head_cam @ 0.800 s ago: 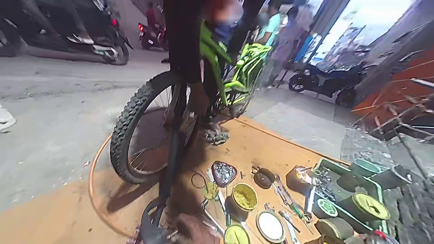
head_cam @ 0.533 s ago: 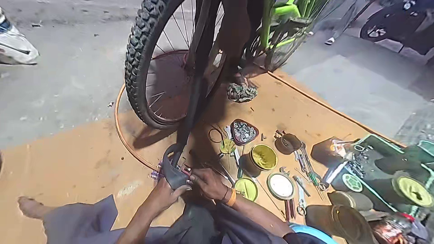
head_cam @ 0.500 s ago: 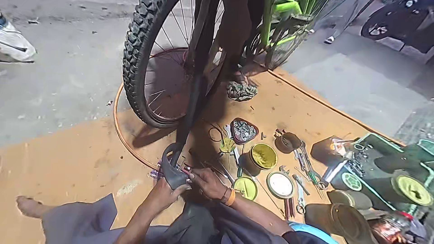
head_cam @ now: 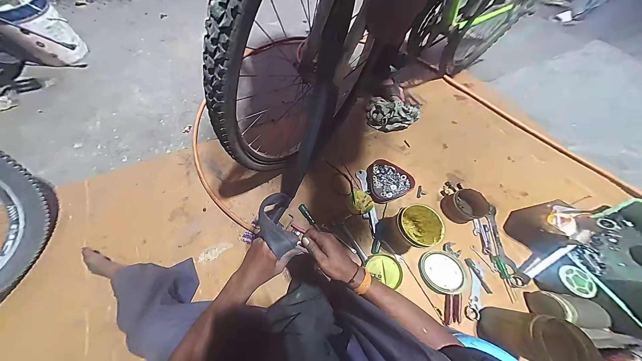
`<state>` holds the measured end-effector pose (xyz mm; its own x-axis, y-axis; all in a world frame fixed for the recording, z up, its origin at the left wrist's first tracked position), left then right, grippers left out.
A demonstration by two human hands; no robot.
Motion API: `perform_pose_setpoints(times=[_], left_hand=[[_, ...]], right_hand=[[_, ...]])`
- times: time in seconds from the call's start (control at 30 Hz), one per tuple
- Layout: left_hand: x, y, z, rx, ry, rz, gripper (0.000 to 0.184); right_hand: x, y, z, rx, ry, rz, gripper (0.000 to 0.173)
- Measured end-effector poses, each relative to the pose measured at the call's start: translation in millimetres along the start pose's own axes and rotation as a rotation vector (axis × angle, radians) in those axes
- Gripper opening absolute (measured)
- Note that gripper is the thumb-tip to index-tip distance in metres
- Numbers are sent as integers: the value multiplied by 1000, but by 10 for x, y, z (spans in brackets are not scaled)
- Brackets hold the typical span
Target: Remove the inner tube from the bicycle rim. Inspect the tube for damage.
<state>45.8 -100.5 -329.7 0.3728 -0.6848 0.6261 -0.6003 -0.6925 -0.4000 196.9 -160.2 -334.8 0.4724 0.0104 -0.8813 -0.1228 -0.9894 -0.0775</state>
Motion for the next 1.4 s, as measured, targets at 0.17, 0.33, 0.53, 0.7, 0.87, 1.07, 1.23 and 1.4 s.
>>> perform_pose_setpoints(times=[0.17, 0.33, 0.53, 0.7, 0.87, 1.07, 1.23, 1.4], left_hand=[[78, -72, -63, 98, -79, 48, 38], [108, -118, -155, 181, 24, 53, 36], [-149, -19, -383, 267, 155, -253, 49], [-206, -7, -500, 281, 77, -313, 50], [-130, -67, -446, 244, 78, -305, 57], [37, -160, -291, 193, 256, -344, 53], [-106, -147, -321, 285, 825, -582, 38], [47, -477, -355, 284, 1037, -554, 31]], right_hand=[[19, -73, -32, 3, -133, 98, 38], [71, -103, -189, -101, -225, 212, 35], [980, 358, -1192, -109, 562, 454, 37], [1603, 1357, -927, -230, 718, 687, 54], [1675, 1801, -1002, 159, 630, 769, 73], [1737, 1857, -1036, 40, 545, 743, 32], [1141, 1465, -1468, 414, -13, 503, 31], [485, 584, -1670, 783, -483, 238, 34]])
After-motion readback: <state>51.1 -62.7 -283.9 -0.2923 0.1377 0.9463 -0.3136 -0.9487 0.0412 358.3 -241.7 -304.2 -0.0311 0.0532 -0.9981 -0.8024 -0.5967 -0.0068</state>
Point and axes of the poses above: each hand's wrist, its own y-axis away from the middle knuckle, its own z-axis out of the palm, x = y × z, the point moved 8 cm from there along -y, towards the middle knuckle, and after that the axes turned 11 degrees about x, right-handed, at the moved point
